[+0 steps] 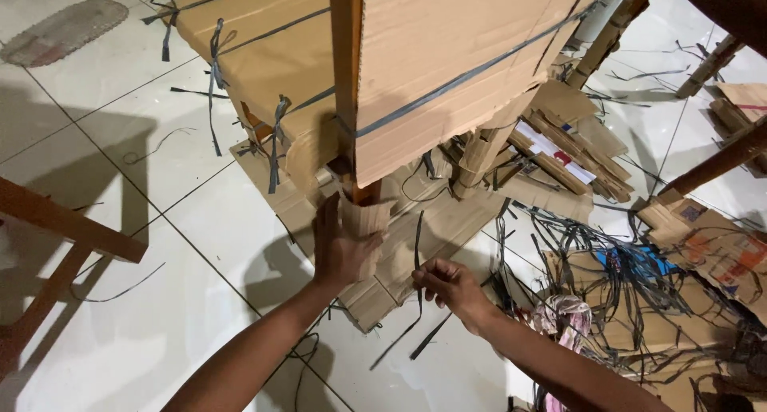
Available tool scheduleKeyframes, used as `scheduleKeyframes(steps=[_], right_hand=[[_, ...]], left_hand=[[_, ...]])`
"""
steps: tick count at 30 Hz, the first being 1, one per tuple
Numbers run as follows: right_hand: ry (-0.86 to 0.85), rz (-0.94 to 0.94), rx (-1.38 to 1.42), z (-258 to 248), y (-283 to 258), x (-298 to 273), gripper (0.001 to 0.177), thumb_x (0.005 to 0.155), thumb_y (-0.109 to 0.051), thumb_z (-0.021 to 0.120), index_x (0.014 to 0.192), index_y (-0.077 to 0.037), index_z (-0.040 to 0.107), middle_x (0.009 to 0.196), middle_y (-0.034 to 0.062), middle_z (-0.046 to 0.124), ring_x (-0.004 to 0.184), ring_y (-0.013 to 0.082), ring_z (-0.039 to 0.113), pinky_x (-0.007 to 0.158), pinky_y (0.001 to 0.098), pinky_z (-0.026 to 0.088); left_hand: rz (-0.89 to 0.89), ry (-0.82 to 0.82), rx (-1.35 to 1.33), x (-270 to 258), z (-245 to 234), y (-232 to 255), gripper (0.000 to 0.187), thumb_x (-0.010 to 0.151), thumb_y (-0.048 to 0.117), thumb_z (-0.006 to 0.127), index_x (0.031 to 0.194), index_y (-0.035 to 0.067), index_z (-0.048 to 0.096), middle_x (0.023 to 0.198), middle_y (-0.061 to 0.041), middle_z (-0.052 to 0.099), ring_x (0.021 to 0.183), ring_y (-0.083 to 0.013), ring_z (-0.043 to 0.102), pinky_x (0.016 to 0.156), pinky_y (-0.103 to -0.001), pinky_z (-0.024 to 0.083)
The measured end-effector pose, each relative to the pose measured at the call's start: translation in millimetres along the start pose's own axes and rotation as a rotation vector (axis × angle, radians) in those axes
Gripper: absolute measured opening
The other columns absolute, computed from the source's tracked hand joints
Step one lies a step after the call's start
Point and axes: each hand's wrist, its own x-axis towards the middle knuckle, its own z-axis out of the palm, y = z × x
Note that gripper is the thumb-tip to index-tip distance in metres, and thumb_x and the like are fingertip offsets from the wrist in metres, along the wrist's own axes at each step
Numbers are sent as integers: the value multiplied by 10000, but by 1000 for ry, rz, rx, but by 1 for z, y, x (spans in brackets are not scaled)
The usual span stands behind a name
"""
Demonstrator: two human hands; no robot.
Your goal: Wrapping a wooden chair leg with cardboard and securing it with plastic ties
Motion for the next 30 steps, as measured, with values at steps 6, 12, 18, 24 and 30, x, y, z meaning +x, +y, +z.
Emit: scheduleKeyframes(steps=[6, 12, 18, 24, 30], right_hand=[[11, -23, -4, 2, 4, 1, 137, 919, -118, 749, 954, 12, 724, 749, 127, 707, 625, 185, 643, 473, 221, 445], [-22, -38, -30, 10, 1, 7, 137, 929, -136, 746, 964, -4, 729, 749, 122, 701, 646, 187, 644, 490, 239, 451], [-28, 11, -49, 9, 11, 7, 132, 919, -114, 755, 973, 4, 733, 767, 142, 714, 660, 188, 642, 497, 228, 445], [-10, -4, -32, 5, 2, 0, 106, 925, -85, 731, 978, 7, 726, 769, 131, 704, 666, 191, 651, 504, 233, 455], [-12, -21, 0, 0, -3, -7, 107, 916, -81, 756, 945, 19, 730, 762, 141, 718, 660, 185, 656, 505, 227, 475]], left_hand=[[-31, -48, 83, -10, 1, -22, 989, 651, 563, 889, 1345, -19, 493, 1255, -233, 628, 1207, -403, 617, 1053, -521, 498], [-89, -45, 39, -17, -2, -26, 847, 803, 664, 750, 1254, -38, 605, 1223, -241, 679, 1152, -409, 656, 969, -523, 541], [-162, -90, 47, -25, -11, -12, 888, 832, 612, 751, 1334, -81, 512, 1218, -272, 640, 1160, -441, 649, 965, -549, 541], [-60, -77, 160, -31, -20, 5, 922, 778, 518, 848, 1369, -95, 495, 1260, -336, 600, 1177, -506, 612, 977, -622, 506], [-307, -235, 175, -75, -6, -27, 1105, 781, 527, 833, 1490, -145, 315, 1302, -303, 576, 1262, -441, 584, 1055, -559, 487]])
